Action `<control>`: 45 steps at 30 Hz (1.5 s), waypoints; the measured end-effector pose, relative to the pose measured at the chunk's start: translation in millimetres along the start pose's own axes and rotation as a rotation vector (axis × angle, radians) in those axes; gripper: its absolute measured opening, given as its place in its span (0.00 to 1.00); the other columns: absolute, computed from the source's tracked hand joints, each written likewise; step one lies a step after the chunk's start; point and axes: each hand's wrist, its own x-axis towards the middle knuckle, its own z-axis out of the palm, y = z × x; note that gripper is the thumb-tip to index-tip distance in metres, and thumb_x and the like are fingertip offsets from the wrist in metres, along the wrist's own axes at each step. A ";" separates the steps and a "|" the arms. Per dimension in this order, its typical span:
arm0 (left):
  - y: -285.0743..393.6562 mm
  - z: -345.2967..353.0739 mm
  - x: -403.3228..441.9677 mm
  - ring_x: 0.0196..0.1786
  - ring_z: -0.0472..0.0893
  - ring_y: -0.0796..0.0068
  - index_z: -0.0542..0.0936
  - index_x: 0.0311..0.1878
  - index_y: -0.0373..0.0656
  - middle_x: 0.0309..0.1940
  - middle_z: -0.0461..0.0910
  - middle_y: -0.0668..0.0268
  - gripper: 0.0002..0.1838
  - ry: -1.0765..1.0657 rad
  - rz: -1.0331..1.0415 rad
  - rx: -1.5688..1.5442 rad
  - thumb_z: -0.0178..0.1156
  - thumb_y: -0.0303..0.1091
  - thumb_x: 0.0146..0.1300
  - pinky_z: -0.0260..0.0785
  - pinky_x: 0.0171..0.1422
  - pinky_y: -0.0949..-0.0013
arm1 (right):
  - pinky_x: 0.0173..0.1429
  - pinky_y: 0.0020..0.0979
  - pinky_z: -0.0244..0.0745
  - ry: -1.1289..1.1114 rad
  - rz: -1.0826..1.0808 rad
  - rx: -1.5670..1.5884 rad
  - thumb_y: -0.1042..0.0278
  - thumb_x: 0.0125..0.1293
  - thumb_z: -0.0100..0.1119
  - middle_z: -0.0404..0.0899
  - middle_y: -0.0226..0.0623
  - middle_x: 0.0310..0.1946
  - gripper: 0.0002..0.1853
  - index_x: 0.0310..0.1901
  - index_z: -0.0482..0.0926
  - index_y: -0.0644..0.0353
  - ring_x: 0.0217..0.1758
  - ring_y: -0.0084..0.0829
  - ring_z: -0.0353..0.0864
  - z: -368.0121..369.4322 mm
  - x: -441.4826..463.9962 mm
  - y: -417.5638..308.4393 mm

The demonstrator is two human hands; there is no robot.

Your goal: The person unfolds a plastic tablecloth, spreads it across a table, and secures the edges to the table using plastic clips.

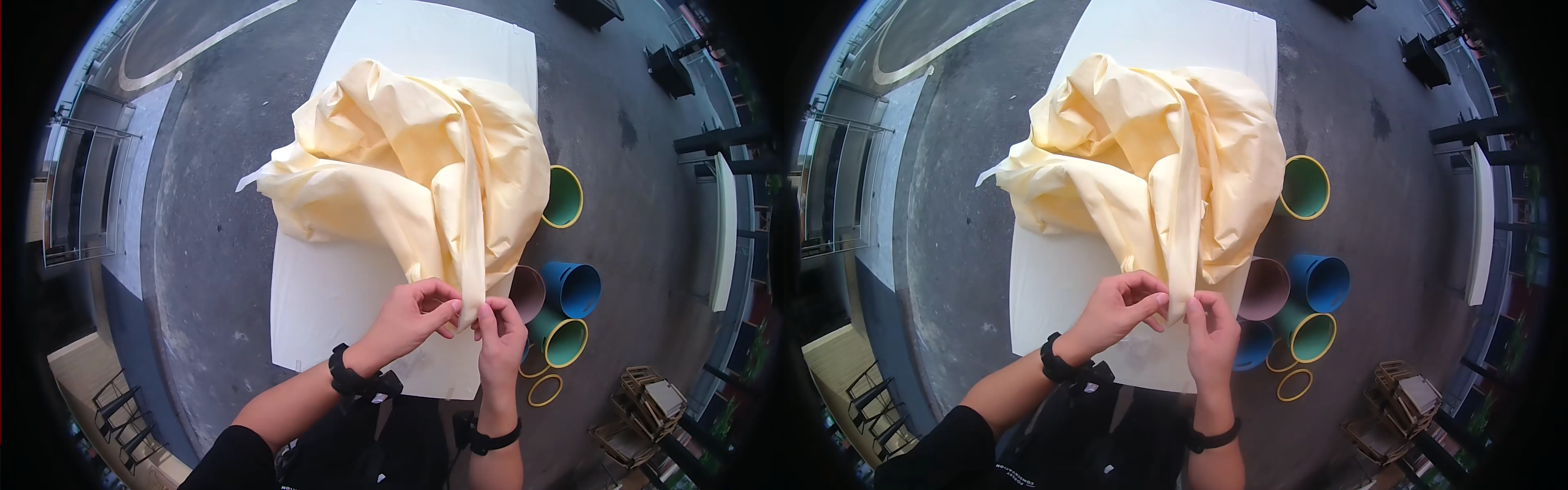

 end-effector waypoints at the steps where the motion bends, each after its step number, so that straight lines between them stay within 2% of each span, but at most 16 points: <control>1: -1.2 -0.4 0.1 0.40 0.83 0.74 0.77 0.45 0.32 0.36 0.81 0.62 0.09 0.009 -0.008 0.014 0.56 0.28 0.69 0.81 0.41 0.70 | 0.36 0.17 0.64 -0.008 0.001 0.011 0.70 0.70 0.56 0.75 0.24 0.28 0.06 0.40 0.77 0.64 0.32 0.14 0.70 0.4 -0.5 1.4; 5: -5.4 0.7 2.4 0.34 0.82 0.78 0.76 0.44 0.32 0.32 0.81 0.62 0.09 0.059 0.002 -0.115 0.58 0.30 0.68 0.79 0.37 0.73 | 0.33 0.17 0.61 -0.010 -0.010 0.042 0.69 0.70 0.56 0.75 0.23 0.27 0.07 0.40 0.78 0.64 0.29 0.13 0.68 1.7 -1.8 4.0; 7: -11.0 -4.2 4.0 0.33 0.81 0.78 0.76 0.43 0.33 0.31 0.80 0.63 0.08 -0.017 -0.045 -0.057 0.57 0.29 0.68 0.79 0.36 0.74 | 0.33 0.17 0.62 -0.006 -0.003 0.048 0.69 0.70 0.56 0.74 0.23 0.27 0.07 0.40 0.78 0.64 0.29 0.13 0.68 4.0 -3.0 4.7; 10: -10.1 -6.1 4.2 0.36 0.82 0.78 0.77 0.42 0.34 0.35 0.81 0.64 0.06 -0.034 -0.071 -0.062 0.58 0.29 0.68 0.79 0.39 0.73 | 0.33 0.17 0.62 -0.012 0.006 0.056 0.68 0.71 0.56 0.74 0.23 0.27 0.07 0.39 0.78 0.64 0.29 0.13 0.68 2.7 -2.5 6.4; 14: -10.8 -5.8 3.1 0.36 0.81 0.79 0.77 0.41 0.35 0.35 0.81 0.64 0.06 -0.029 -0.063 -0.029 0.57 0.29 0.68 0.79 0.39 0.73 | 0.34 0.18 0.62 -0.009 0.001 0.051 0.68 0.71 0.56 0.74 0.23 0.27 0.07 0.40 0.78 0.64 0.29 0.13 0.68 3.3 -3.0 5.0; 24: -7.8 -9.0 -0.1 0.35 0.82 0.78 0.77 0.42 0.34 0.35 0.81 0.64 0.07 0.009 -0.014 -0.035 0.58 0.29 0.68 0.76 0.34 0.75 | 0.36 0.19 0.64 0.047 0.057 0.175 0.69 0.71 0.54 0.75 0.26 0.28 0.07 0.40 0.77 0.64 0.32 0.15 0.70 -0.5 1.7 17.9; 26: -7.3 -9.2 0.1 0.35 0.82 0.78 0.77 0.42 0.34 0.35 0.81 0.64 0.07 0.008 -0.012 -0.023 0.59 0.29 0.68 0.76 0.34 0.75 | 0.38 0.19 0.65 -0.009 0.037 0.056 0.71 0.70 0.55 0.76 0.26 0.30 0.06 0.41 0.76 0.64 0.33 0.16 0.71 -0.4 1.0 18.3; 30: -9.9 -9.1 0.0 0.35 0.82 0.79 0.78 0.40 0.34 0.33 0.82 0.65 0.07 0.023 0.003 0.024 0.60 0.29 0.67 0.75 0.34 0.76 | 0.40 0.20 0.68 -0.024 0.021 0.014 0.72 0.68 0.57 0.77 0.28 0.33 0.06 0.43 0.76 0.64 0.35 0.18 0.74 6.0 -1.9 15.4; 33: -9.7 -8.6 0.1 0.34 0.82 0.80 0.78 0.40 0.35 0.32 0.82 0.66 0.06 0.028 0.007 0.070 0.60 0.29 0.67 0.74 0.33 0.77 | 0.41 0.22 0.71 0.052 -0.085 -0.025 0.75 0.64 0.60 0.78 0.32 0.37 0.09 0.45 0.76 0.64 0.38 0.21 0.76 15.3 -3.4 9.1; 35: -11.2 -8.9 -0.1 0.34 0.82 0.80 0.78 0.40 0.35 0.32 0.82 0.65 0.06 0.032 0.003 0.105 0.60 0.29 0.67 0.74 0.33 0.77 | 0.38 0.23 0.74 0.163 -0.234 -0.199 0.76 0.61 0.63 0.78 0.36 0.39 0.11 0.46 0.77 0.64 0.39 0.23 0.77 22.1 -6.3 1.0; 38: -17.4 -10.0 2.3 0.34 0.82 0.79 0.77 0.41 0.35 0.33 0.82 0.65 0.07 0.000 -0.011 0.089 0.60 0.30 0.67 0.74 0.34 0.76 | 0.37 0.24 0.76 0.069 -0.261 -0.328 0.78 0.60 0.64 0.78 0.38 0.40 0.12 0.46 0.77 0.65 0.40 0.24 0.78 19.0 -6.1 3.8; 41: -21.1 -8.9 4.2 0.35 0.82 0.78 0.77 0.42 0.35 0.34 0.82 0.64 0.07 0.022 -0.002 0.001 0.59 0.30 0.68 0.75 0.34 0.76 | 0.38 0.24 0.77 0.067 -0.145 -0.217 0.78 0.61 0.63 0.79 0.36 0.40 0.11 0.45 0.77 0.66 0.40 0.24 0.79 16.4 -4.1 13.4; 45: -25.4 -11.2 5.8 0.37 0.83 0.76 0.76 0.45 0.35 0.35 0.82 0.63 0.09 0.046 -0.057 -0.123 0.57 0.32 0.69 0.75 0.35 0.75 | 0.39 0.24 0.77 0.079 -0.107 -0.144 0.78 0.62 0.62 0.79 0.34 0.39 0.10 0.45 0.78 0.66 0.40 0.23 0.80 12.4 -1.8 19.6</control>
